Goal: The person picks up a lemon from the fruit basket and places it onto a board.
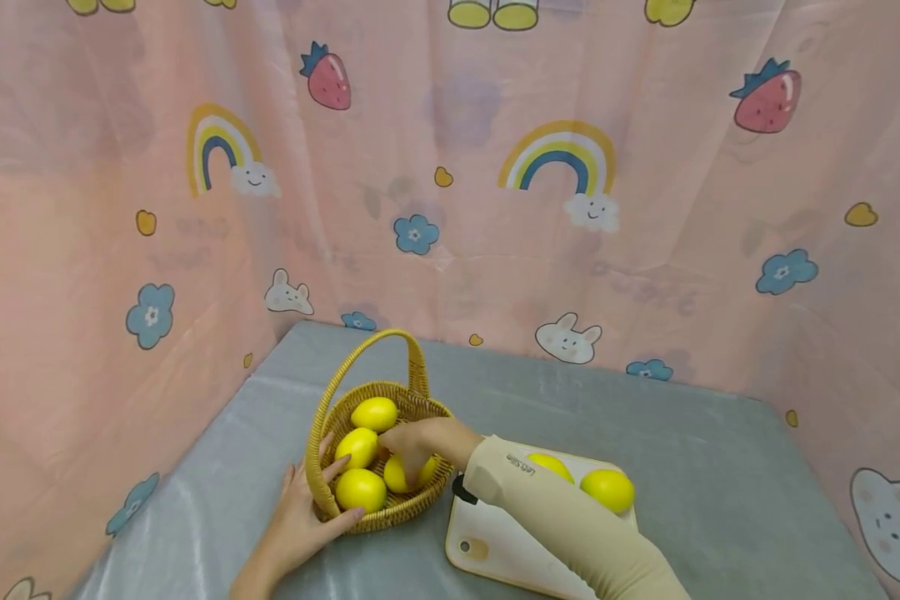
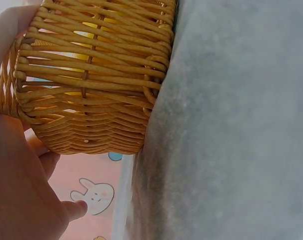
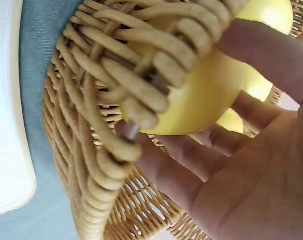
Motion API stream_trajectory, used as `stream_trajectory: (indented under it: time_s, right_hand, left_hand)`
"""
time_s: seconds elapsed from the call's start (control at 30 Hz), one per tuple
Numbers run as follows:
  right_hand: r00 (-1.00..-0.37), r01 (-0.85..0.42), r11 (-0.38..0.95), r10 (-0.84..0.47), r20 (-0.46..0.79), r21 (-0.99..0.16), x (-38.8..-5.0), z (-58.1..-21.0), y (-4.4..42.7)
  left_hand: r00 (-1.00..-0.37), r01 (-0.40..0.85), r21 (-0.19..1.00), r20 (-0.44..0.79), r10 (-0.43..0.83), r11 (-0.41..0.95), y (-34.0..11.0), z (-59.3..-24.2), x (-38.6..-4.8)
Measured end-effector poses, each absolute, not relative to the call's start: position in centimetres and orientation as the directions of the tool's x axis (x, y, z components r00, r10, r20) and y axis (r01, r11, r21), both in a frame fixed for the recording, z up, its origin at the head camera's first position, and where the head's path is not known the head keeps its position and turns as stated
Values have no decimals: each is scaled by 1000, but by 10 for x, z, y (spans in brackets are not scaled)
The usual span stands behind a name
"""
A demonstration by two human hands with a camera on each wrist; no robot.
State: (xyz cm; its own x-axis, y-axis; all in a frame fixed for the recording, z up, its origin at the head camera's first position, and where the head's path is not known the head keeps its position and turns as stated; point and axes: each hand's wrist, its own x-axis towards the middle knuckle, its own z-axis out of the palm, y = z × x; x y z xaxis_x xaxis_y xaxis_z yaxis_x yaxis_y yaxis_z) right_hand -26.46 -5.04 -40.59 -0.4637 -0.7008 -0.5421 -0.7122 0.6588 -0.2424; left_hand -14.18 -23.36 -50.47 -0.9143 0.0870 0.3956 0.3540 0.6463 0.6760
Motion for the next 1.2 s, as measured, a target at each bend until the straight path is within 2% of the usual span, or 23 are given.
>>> stream_trajectory:
  time_s: [0.53, 1.2]
  right_hand:
    - [-410, -739, 638, -680, -608, -214, -271, -401, -61]
    - [-415, -724, 657, -659, -628, -210, -274, -396, -68]
  left_hand:
    - [-928, 324, 682, 364, 80, 655, -234, -506, -145]
    - [-917, 341, 663, 390, 82, 666, -234, -503, -143]
